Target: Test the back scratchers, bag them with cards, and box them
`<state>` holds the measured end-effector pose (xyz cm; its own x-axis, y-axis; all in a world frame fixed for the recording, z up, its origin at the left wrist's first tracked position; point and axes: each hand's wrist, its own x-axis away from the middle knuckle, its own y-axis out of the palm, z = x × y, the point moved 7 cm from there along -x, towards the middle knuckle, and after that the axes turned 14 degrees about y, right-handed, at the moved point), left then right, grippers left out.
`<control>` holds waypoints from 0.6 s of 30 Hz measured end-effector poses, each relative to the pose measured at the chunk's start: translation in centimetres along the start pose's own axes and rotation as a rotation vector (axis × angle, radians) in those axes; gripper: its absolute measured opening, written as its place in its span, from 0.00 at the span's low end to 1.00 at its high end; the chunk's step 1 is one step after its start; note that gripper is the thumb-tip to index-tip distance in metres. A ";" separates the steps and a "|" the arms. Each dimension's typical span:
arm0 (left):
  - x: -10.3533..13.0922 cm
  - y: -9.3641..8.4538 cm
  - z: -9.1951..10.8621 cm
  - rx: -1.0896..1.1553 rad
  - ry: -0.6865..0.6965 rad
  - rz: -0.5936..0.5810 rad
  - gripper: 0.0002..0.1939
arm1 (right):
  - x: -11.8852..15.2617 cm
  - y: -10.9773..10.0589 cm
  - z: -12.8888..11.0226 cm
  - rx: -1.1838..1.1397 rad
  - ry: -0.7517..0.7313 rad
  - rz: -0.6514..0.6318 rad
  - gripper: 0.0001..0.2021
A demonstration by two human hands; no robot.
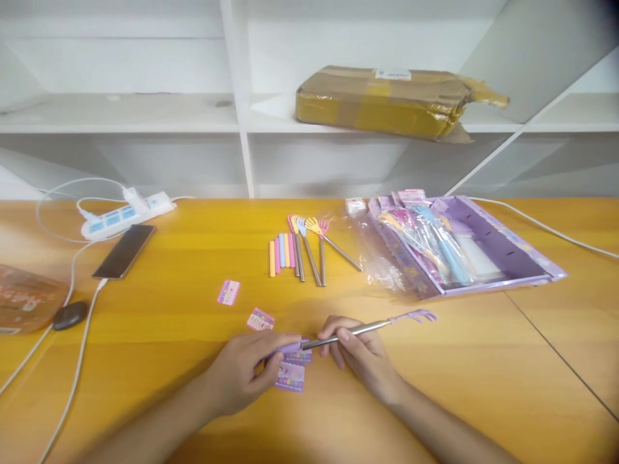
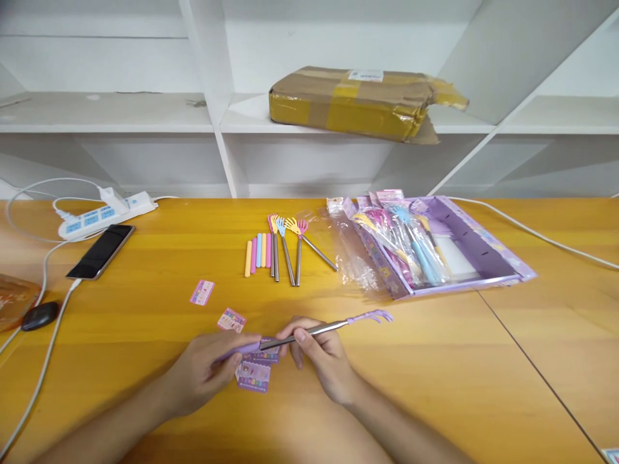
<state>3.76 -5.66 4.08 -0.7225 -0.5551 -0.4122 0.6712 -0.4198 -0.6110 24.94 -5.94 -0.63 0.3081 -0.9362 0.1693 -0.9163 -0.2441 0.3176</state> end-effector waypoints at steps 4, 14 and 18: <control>0.0 0.3 0.2 0.031 -0.001 0.009 0.22 | 0.0 0.1 0.2 -0.005 0.022 -0.020 0.18; 0.4 0.3 0.6 -0.047 0.042 0.141 0.20 | 0.1 0.8 -0.5 0.056 -0.018 -0.046 0.16; 0.3 1.4 1.1 -0.005 0.040 0.149 0.13 | 0.4 2.8 0.0 0.067 0.047 -0.141 0.17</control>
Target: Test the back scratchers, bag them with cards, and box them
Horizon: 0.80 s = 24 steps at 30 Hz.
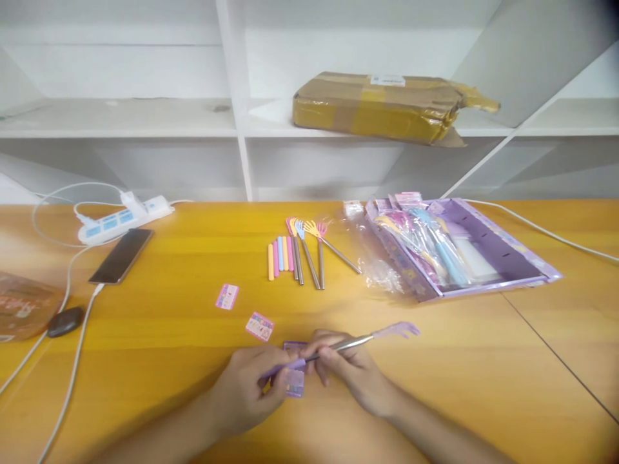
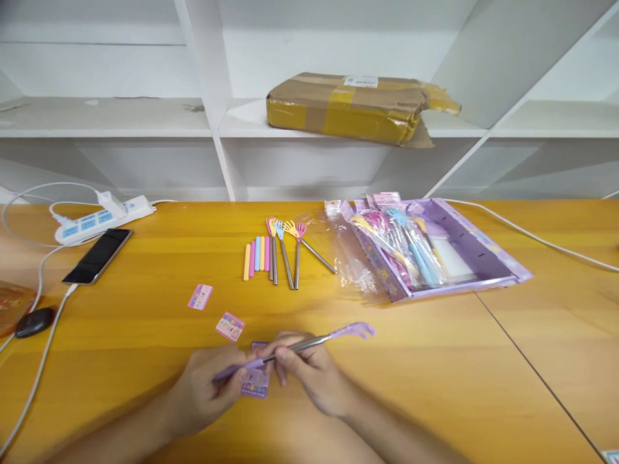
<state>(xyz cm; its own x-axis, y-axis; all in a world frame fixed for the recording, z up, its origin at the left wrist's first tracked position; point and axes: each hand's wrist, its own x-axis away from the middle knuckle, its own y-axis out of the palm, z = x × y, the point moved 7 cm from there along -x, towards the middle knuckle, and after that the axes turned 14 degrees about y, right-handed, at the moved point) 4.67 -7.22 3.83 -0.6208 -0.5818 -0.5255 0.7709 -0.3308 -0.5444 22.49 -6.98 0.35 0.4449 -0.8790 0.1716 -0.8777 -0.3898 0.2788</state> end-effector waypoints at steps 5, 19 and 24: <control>0.0 0.1 -0.1 0.040 -0.072 0.044 0.04 | -0.3 0.8 0.3 0.038 0.008 -0.013 0.17; 0.7 -0.3 -2.9 0.383 -0.362 0.109 0.07 | 1.4 -7.0 -4.6 0.119 -0.308 0.489 0.25; 0.2 -0.6 -2.4 0.282 -0.301 0.115 0.06 | 0.5 -5.3 -3.2 0.158 -0.246 0.367 0.24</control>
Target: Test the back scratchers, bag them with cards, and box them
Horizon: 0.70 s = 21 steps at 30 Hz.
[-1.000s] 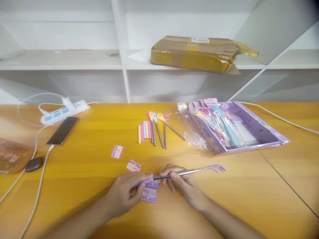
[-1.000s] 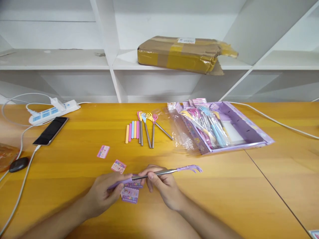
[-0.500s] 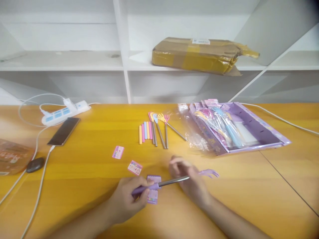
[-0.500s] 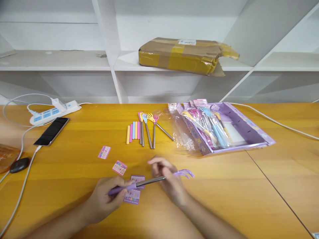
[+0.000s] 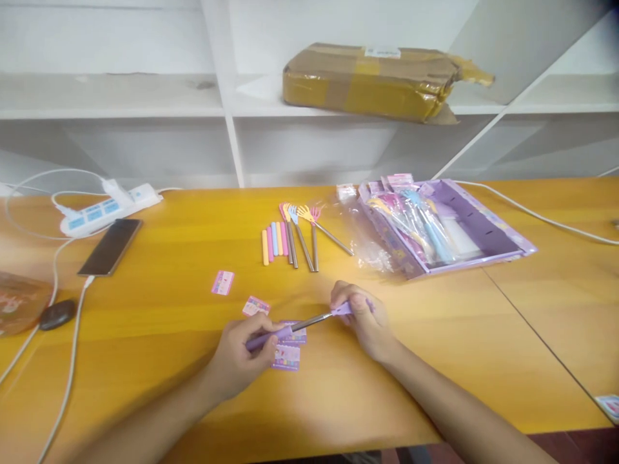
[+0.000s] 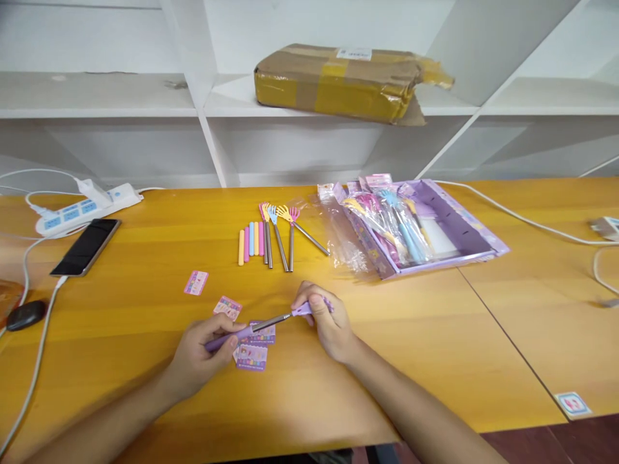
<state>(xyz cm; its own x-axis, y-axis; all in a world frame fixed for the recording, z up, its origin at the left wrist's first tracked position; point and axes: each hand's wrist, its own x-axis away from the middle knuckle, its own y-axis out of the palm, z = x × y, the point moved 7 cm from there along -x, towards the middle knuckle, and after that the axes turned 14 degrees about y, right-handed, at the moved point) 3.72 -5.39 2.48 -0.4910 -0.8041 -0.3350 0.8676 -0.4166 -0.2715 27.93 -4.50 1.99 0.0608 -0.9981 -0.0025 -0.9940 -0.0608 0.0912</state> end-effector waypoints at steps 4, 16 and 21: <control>0.1 0.1 0.3 -0.071 0.038 -0.009 0.05 | 0.8 2.2 1.1 -0.003 0.062 -0.099 0.24; -0.2 0.6 -0.2 0.095 -0.144 -0.276 0.14 | 1.1 3.7 2.6 -0.165 0.297 -0.192 0.22; 0.2 2.0 -0.6 0.316 -0.312 -0.438 0.22 | 0.9 4.8 2.7 -0.146 0.377 -0.318 0.25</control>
<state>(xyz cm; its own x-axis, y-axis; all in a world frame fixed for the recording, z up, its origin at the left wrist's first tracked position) 5.37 -6.12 1.32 -0.8016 -0.5966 0.0396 0.5960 -0.8025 -0.0275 22.99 -5.71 -0.25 0.4132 -0.8584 0.3041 -0.8996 -0.3329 0.2828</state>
